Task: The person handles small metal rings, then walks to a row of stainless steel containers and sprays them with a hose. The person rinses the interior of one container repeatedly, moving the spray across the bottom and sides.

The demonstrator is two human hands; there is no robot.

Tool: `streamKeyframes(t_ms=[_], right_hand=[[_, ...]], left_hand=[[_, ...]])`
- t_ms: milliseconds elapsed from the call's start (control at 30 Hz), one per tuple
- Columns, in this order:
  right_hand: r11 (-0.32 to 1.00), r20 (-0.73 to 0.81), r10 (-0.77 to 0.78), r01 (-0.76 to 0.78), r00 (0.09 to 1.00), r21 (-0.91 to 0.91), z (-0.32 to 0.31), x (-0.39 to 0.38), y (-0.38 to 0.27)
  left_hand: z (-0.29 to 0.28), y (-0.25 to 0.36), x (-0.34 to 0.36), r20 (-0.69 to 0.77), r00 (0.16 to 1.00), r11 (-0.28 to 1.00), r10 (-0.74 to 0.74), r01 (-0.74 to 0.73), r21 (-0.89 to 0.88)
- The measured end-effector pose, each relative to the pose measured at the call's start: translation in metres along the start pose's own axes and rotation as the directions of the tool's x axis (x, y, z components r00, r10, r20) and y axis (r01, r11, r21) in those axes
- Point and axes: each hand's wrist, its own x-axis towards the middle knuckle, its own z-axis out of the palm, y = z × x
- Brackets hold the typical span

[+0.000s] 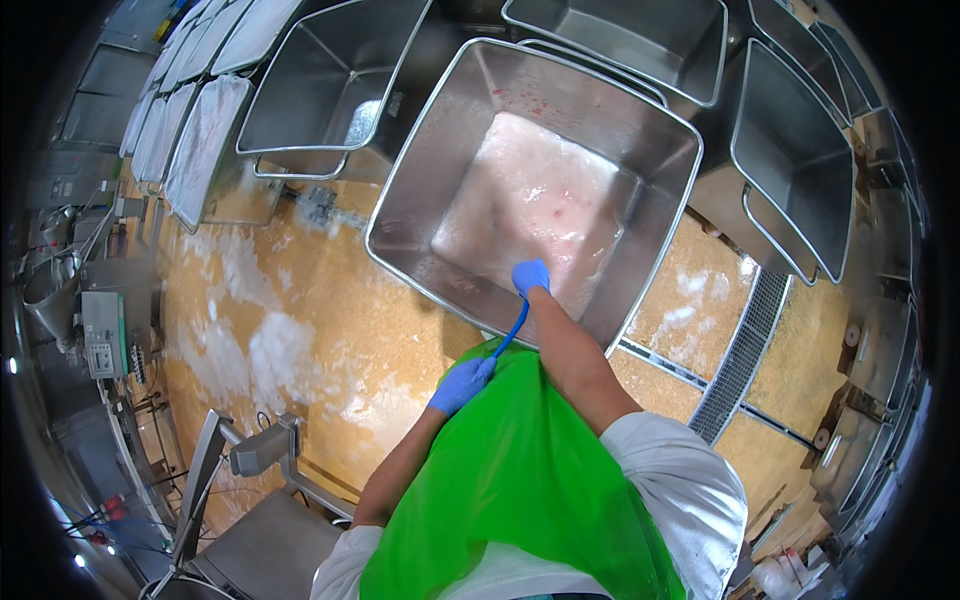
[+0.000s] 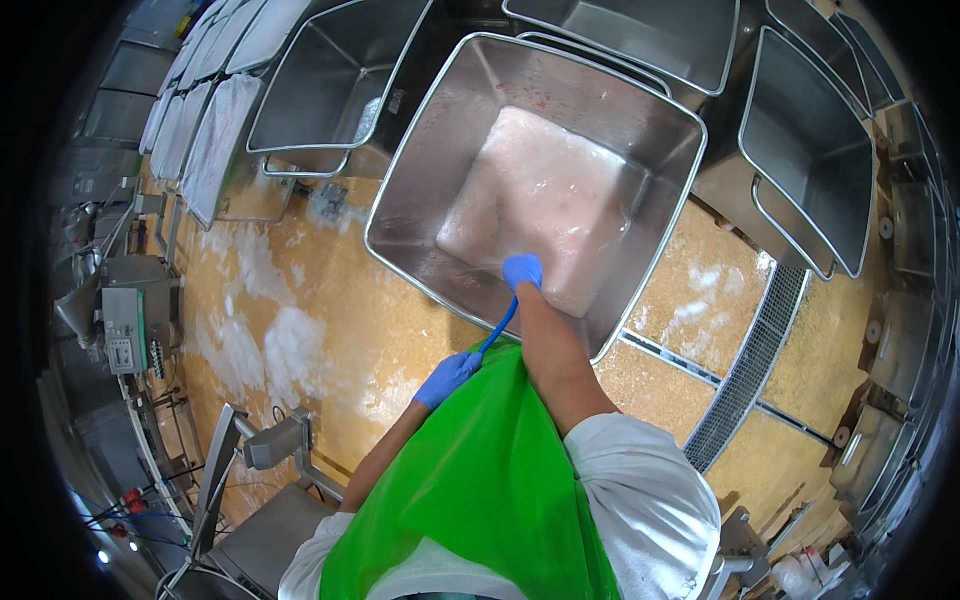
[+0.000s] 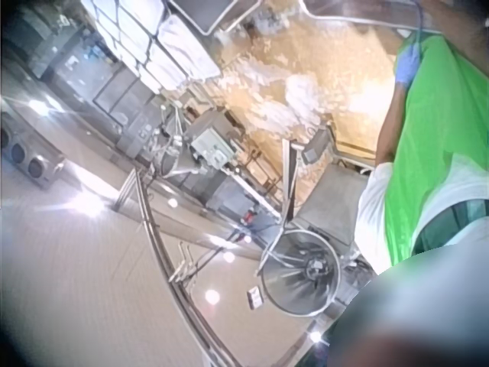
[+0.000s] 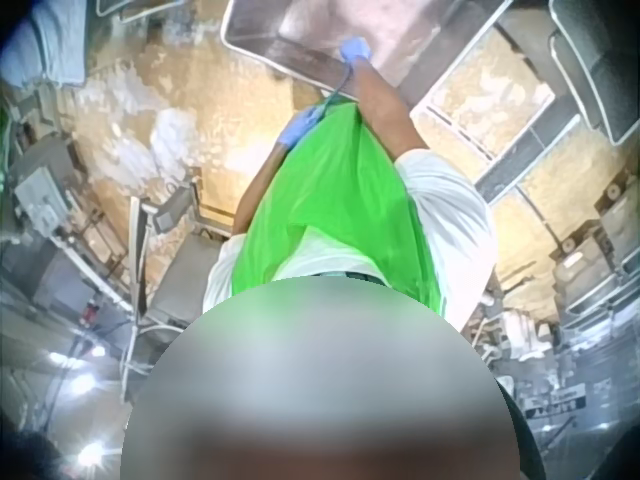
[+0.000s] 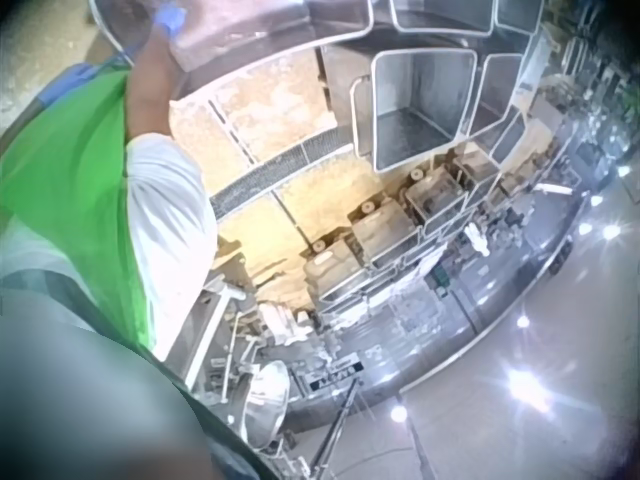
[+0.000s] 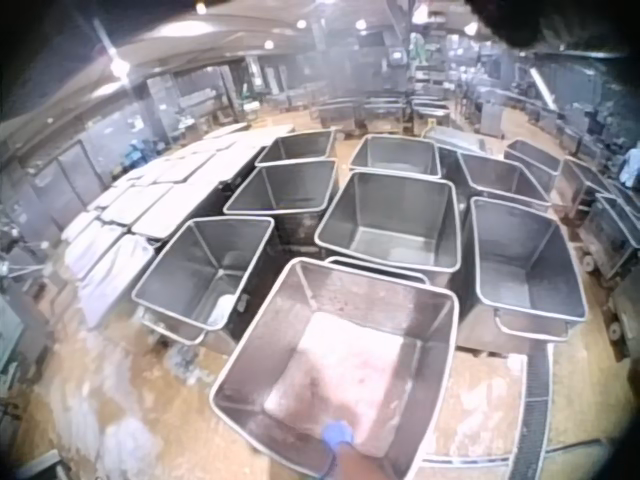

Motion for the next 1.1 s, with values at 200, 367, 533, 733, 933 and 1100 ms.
streamKeyframes(t_ms=[200,367,533,733,933,1100], right_hand=[[0.628,0.235,0.356,-0.418,0.904,0.656,-0.027,-0.001,-0.017],[0.752,-0.094,0.448,-0.317,0.889,0.578,-0.021,-0.02,-0.029],[0.548,0.083,0.472,-0.366,0.878,0.752,-0.039,-0.026,0.016],[-0.372,0.312,0.463,-0.138,0.829,0.918,-0.067,-0.051,0.013],[0.273,-0.177,0.631,-0.003,0.755,0.962,-0.046,-0.03,-0.004],[0.491,-0.244,0.72,-0.229,0.649,0.841,-0.055,-0.029,-0.037]], left_hand=[[0.008,0.028,0.05,-0.177,0.976,0.986,0.128,-0.145,-0.082],[0.017,0.034,0.1,-0.249,0.932,0.957,0.263,-0.284,-0.052],[0.023,0.044,0.118,-0.147,0.946,0.956,0.288,-0.294,-0.017],[0.007,0.052,0.139,-0.109,0.944,0.95,0.31,-0.311,0.006],[0.002,0.034,0.167,0.069,0.878,0.876,0.474,-0.463,-0.134],[-0.012,0.018,0.171,0.177,0.879,0.879,0.443,-0.387,-0.279]])
